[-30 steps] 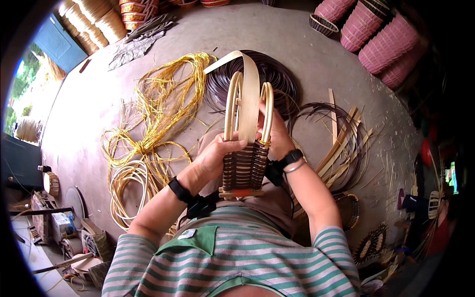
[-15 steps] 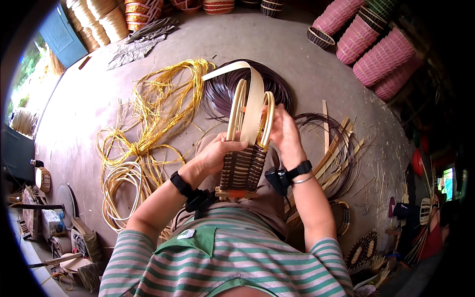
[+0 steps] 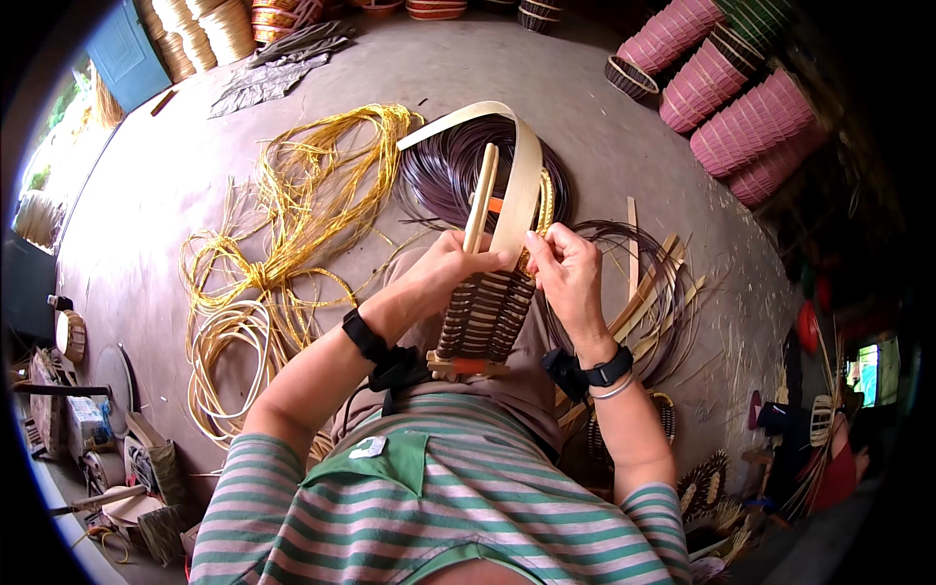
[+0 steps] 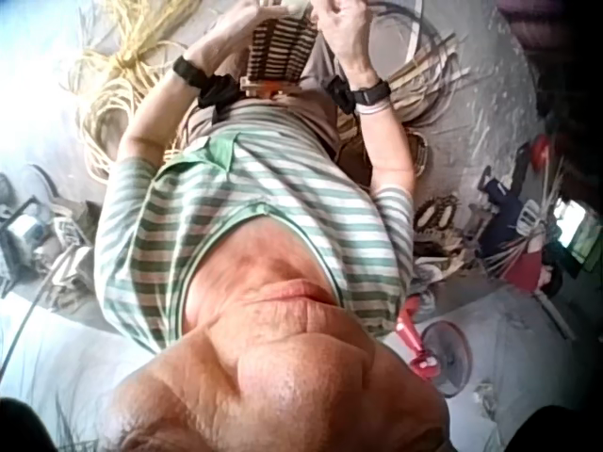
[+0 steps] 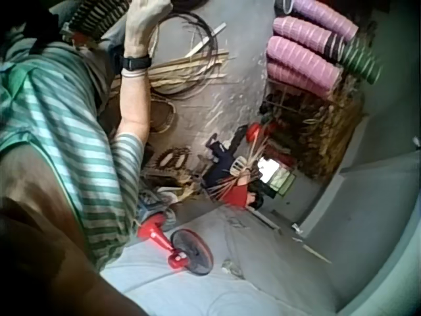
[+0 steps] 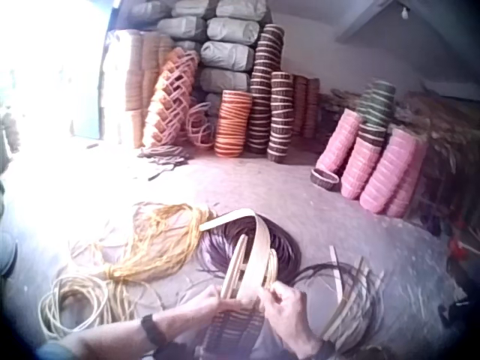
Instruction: The person weaves a basket by hand, threading long strips of material through the frame of the basket.
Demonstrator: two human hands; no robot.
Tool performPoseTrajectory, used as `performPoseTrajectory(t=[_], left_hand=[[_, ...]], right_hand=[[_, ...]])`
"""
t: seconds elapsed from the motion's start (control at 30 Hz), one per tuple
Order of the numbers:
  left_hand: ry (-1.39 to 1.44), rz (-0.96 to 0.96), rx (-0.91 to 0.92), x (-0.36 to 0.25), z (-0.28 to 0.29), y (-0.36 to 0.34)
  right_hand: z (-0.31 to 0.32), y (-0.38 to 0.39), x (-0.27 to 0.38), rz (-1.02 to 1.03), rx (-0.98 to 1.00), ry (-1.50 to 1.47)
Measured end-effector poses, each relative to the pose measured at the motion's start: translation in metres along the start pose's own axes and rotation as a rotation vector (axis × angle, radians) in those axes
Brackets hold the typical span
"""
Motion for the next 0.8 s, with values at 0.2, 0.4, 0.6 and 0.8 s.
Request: performPoseTrajectory(t=[0.2, 0.4, 0.6, 0.8], left_hand=[[-0.065, -0.152, -0.070, -0.001, 0.002, -0.005], [-0.076, -0.178, -0.111, -0.001, 0.003, -0.004], [0.163, -0.196, -0.177, -0.003, 0.006, 0.002], [0.006, -0.228, -0.252, 0.002, 0.021, -0.004]], right_hand=[[-0.013, 0.023, 0.045, 0.337, 0.005, 0.254], [-0.024, 0.013, 0.026, 0.277, 0.044, 0.287], [-0.032, 0.004, 0.027, 0.266, -0.128, 0.344], [-0.051, 0.018, 0.045, 0.464, 0.042, 0.567]])
Point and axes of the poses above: each hand's wrist, its own y-axis away from the middle knuckle, its own z-axis out of the back of the hand, x = y × z, the point moved 8 cm from there along -y, towards the middle knuckle
